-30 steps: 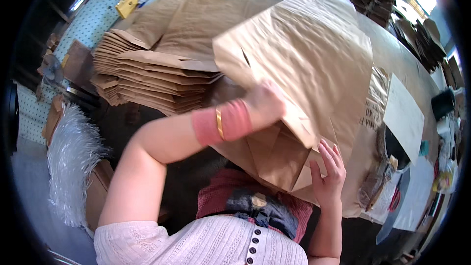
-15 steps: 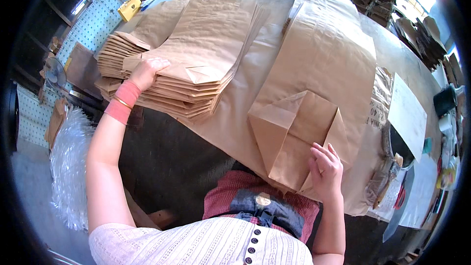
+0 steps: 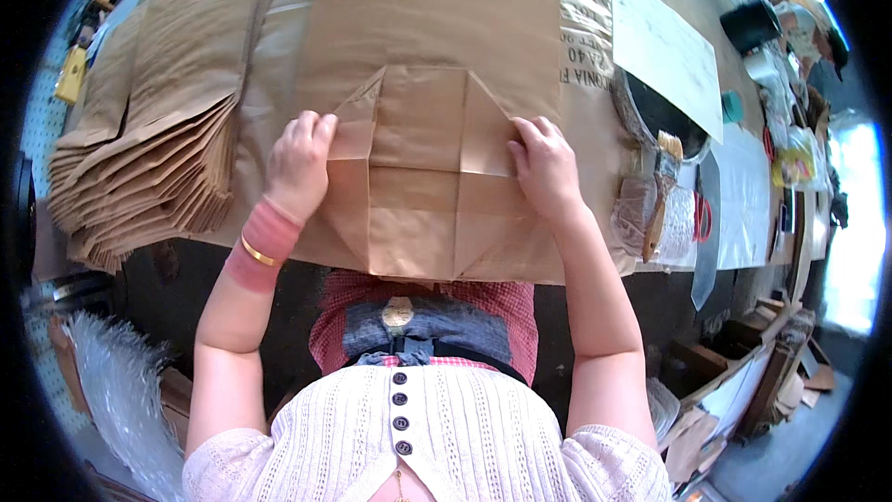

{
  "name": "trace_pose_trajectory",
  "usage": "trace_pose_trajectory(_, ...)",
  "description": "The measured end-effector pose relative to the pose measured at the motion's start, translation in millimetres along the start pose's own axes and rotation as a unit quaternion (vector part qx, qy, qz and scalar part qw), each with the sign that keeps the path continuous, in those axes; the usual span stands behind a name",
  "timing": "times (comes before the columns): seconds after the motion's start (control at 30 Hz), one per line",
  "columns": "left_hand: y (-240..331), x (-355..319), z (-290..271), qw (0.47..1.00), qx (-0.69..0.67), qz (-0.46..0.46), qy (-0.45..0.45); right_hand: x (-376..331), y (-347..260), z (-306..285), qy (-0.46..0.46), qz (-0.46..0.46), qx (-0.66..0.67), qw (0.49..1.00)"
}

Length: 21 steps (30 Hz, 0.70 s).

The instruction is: The person folds the top flaps of brown paper bags, applies liquid adhesive with a brush, and presses the flaps closed. They handle a stack of bags one at a time, moving the sealed units to the side.

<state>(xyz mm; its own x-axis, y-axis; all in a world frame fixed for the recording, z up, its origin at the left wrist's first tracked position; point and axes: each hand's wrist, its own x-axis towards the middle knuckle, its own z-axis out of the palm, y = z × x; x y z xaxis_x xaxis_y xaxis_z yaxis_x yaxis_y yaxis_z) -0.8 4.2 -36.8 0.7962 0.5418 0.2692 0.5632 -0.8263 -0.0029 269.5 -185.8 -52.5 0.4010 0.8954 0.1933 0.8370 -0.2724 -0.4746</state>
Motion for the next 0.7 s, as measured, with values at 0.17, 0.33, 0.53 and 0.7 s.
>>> trace_pose_trajectory(0.17,4,39,-27,0.942,-0.019,-0.099,-0.319,7,-8,-13,-0.111,0.039,-0.059,0.991)
trace_pose_trajectory(0.33,-16,62,18,0.944,-0.280,-0.044,-0.168,40,-18,18,-0.037,-0.030,0.022,0.999)
trace_pose_trajectory(0.53,-39,48,1,0.964,-0.164,0.077,-0.193,43,7,-20,-0.222,-0.124,-0.034,0.967)
trace_pose_trajectory(0.7,16,36,-13,0.945,0.112,0.076,-0.298,20,-18,-22,-0.187,-0.227,-0.241,0.925)
